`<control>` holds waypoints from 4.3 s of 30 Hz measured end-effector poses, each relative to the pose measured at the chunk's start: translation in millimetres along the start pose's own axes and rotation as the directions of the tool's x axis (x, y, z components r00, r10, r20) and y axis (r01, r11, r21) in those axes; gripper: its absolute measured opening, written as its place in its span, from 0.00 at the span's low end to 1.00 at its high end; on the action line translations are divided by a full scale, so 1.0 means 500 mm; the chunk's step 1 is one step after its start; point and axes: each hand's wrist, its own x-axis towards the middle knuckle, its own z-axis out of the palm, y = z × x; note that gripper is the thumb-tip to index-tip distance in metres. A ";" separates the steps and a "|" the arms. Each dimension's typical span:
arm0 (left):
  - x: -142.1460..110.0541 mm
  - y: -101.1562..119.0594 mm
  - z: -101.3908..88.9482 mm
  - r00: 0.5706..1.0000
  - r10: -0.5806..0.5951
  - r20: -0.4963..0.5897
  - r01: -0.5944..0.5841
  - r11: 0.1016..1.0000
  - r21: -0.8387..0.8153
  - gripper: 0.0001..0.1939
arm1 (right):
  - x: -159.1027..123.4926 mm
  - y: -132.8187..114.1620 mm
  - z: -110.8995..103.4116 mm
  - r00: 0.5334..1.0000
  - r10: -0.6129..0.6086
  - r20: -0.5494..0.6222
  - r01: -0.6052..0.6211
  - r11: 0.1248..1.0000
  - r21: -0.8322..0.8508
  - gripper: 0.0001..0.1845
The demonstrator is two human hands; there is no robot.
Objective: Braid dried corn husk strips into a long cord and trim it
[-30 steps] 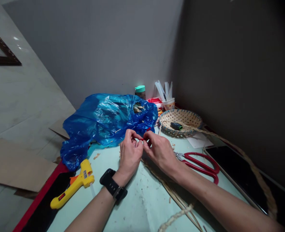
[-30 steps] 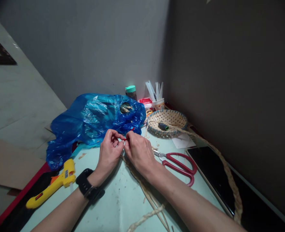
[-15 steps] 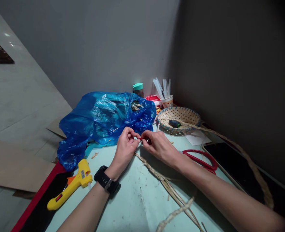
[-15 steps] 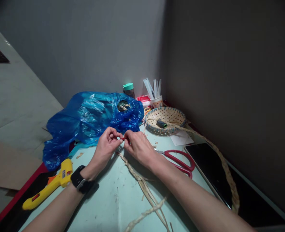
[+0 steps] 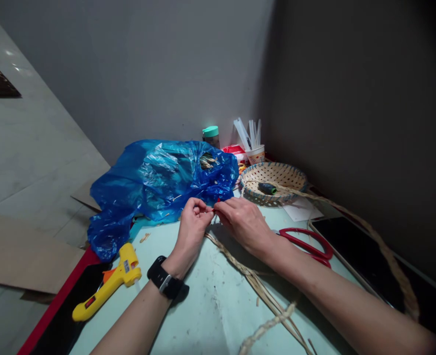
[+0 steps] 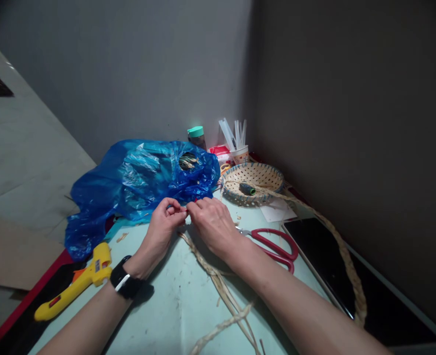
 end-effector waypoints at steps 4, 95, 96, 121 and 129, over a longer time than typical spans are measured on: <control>-0.002 0.007 0.001 0.997 0.069 -0.037 -0.064 0.991 0.119 0.11 | -0.001 -0.002 -0.001 0.999 -0.048 0.011 0.049 0.994 -0.093 0.09; 0.006 0.038 0.006 0.973 -0.214 0.092 0.231 0.932 -0.280 0.16 | 0.050 -0.013 -0.070 0.905 -0.355 0.233 0.416 0.851 -0.320 0.11; 0.006 0.038 0.007 0.972 -0.214 0.099 0.233 0.931 -0.282 0.17 | 0.049 -0.012 -0.066 0.908 -0.356 0.219 0.411 0.859 -0.307 0.11; 0.001 0.027 0.016 0.975 -0.168 0.146 0.193 0.965 -0.178 0.12 | 0.058 -0.031 -0.072 0.909 -0.152 0.388 0.282 0.910 -0.305 0.08; 0.009 0.024 0.010 0.954 -0.228 0.196 0.277 0.918 -0.282 0.16 | 0.034 0.001 -0.044 0.993 -0.105 0.047 0.107 0.994 -0.038 0.06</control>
